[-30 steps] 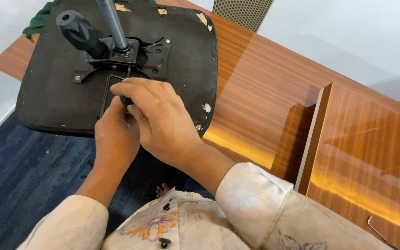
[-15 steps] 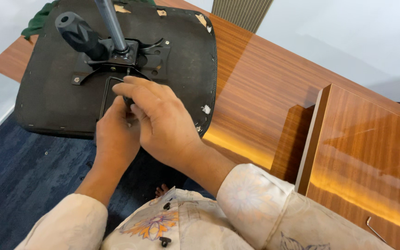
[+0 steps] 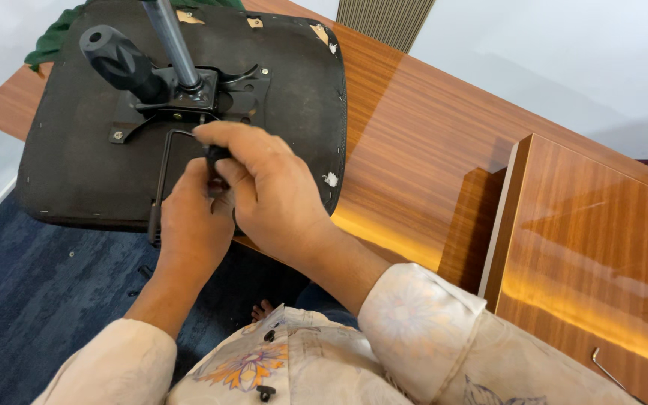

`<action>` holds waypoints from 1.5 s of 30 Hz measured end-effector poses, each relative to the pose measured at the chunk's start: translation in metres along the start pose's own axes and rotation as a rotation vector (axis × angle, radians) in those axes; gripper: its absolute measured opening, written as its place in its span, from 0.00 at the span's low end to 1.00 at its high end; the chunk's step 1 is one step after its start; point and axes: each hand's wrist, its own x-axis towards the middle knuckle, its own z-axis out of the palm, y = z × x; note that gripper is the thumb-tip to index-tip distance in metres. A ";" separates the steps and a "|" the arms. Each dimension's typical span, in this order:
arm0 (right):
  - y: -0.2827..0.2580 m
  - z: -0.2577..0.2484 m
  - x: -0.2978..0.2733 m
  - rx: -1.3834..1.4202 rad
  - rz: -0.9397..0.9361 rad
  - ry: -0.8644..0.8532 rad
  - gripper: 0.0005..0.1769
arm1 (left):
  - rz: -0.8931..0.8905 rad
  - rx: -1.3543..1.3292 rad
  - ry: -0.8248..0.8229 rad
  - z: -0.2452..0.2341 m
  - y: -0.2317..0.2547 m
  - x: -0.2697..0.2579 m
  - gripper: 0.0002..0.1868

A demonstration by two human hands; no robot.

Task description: The person uses a screwdriver to remove screws from the underside of an office chair seat that is placed upside down on a table. The person unscrews several fasteners and sets them aside, partially disassembling the chair base from the seat.

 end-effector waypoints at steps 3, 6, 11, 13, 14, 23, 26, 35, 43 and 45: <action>-0.005 0.005 -0.001 0.058 -0.023 0.039 0.15 | 0.012 0.102 0.038 0.001 0.000 0.000 0.14; -0.006 0.006 0.000 0.016 0.109 -0.025 0.11 | 0.047 0.031 0.059 0.003 -0.003 -0.003 0.16; -0.003 0.003 0.004 0.032 -0.027 0.023 0.15 | 0.128 -0.026 0.034 0.005 -0.010 -0.006 0.14; -0.005 0.004 0.005 0.077 0.014 0.009 0.16 | 0.077 -0.027 0.023 0.005 -0.011 -0.005 0.10; -0.006 0.005 0.004 0.089 0.028 -0.001 0.16 | 0.021 -0.004 0.023 0.005 -0.011 -0.004 0.10; -0.011 0.010 0.003 -0.033 0.029 0.015 0.09 | 0.013 -0.014 0.053 0.001 -0.002 -0.008 0.18; -0.008 0.011 0.004 -0.078 -0.079 0.035 0.07 | 0.008 -0.121 -0.007 0.001 0.000 -0.007 0.16; -0.011 0.019 -0.003 0.020 0.012 0.027 0.11 | 0.066 0.097 0.068 -0.006 0.003 -0.001 0.15; -0.008 0.014 0.003 -0.045 -0.025 -0.009 0.17 | -0.078 -0.051 -0.005 -0.002 0.000 -0.004 0.12; -0.012 0.014 0.002 -0.010 0.021 -0.028 0.16 | -0.074 0.024 0.020 -0.002 -0.003 -0.001 0.13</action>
